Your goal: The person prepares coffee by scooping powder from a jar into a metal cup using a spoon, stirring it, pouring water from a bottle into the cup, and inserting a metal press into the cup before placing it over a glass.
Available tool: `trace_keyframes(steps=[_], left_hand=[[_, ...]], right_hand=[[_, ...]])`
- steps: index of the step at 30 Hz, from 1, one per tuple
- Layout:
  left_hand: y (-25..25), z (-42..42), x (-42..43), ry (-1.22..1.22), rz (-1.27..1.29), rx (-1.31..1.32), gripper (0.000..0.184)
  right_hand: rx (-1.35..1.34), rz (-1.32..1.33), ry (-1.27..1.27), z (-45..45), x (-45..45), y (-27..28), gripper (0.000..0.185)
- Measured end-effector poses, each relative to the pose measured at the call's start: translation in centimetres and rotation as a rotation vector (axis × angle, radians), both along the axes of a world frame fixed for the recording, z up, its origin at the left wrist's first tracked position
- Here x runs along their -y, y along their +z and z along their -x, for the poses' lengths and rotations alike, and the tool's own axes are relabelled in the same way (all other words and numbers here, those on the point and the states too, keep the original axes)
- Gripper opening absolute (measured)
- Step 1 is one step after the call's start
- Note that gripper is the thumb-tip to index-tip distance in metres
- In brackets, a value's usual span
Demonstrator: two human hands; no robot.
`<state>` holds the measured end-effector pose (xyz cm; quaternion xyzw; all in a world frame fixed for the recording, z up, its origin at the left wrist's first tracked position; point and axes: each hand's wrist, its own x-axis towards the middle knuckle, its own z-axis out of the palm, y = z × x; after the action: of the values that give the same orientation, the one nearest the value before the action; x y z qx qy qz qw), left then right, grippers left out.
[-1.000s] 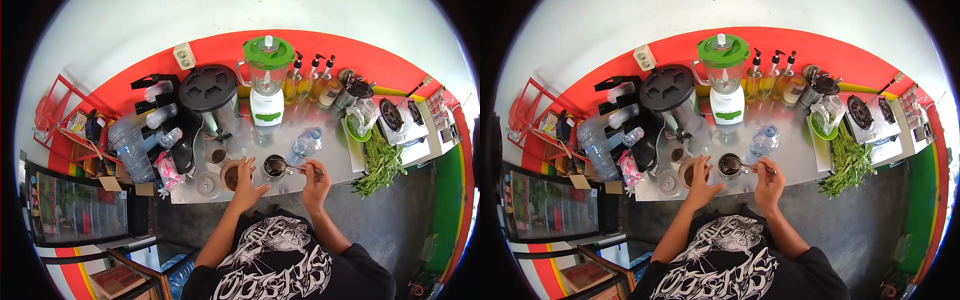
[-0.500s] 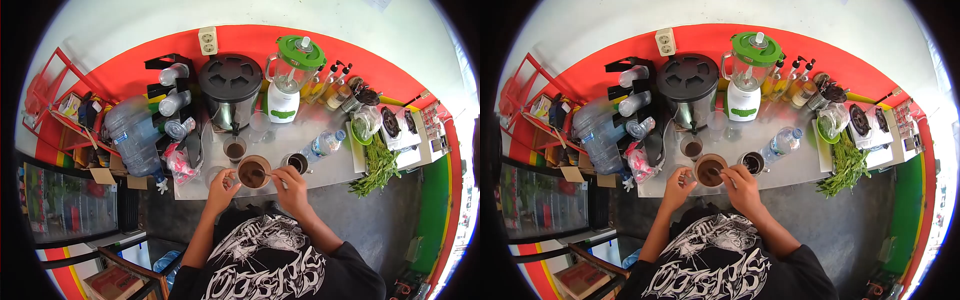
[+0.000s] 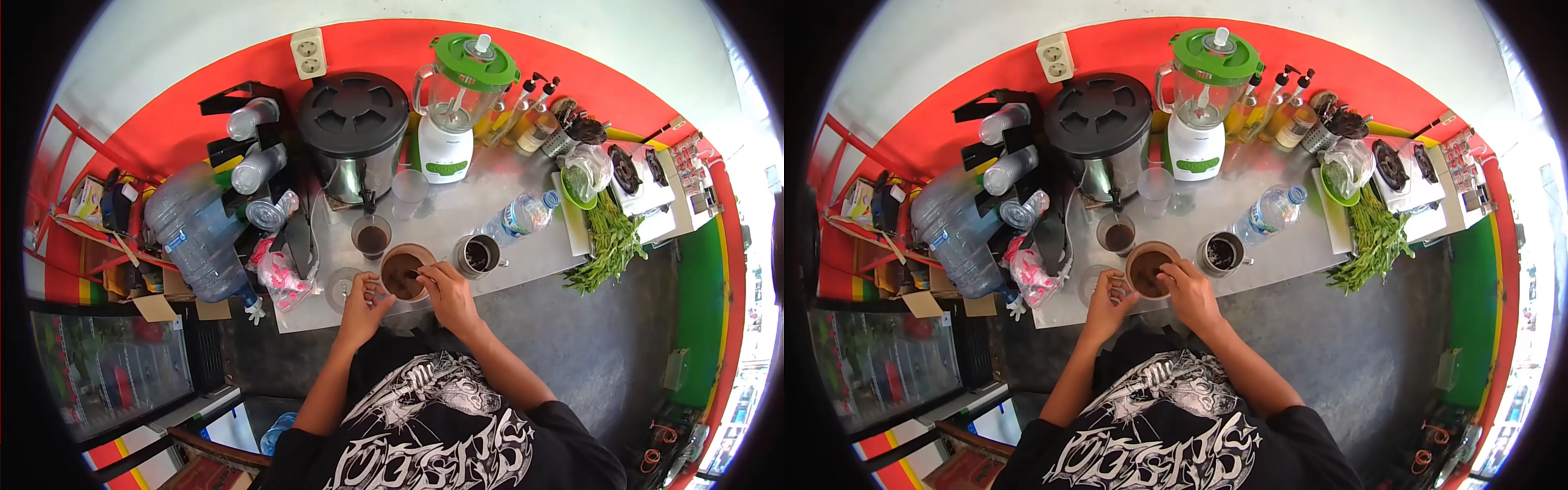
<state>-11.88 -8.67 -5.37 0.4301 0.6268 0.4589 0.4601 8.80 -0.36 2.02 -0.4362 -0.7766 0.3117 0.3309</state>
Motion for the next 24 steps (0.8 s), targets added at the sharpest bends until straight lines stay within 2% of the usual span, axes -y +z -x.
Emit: trace_keyframes(steps=[9,24], left_hand=[[-0.3,0.3,-0.6,-0.069,0.001,0.086,0.045],[0.4,0.4,-0.6,-0.077,0.025,0.089,0.044]], right_hand=[[-0.049,0.032,-0.066,-0.7,0.6,-1.2,0.015],[-0.064,-0.057,0.006,0.5,0.2,-2.1,0.013]])
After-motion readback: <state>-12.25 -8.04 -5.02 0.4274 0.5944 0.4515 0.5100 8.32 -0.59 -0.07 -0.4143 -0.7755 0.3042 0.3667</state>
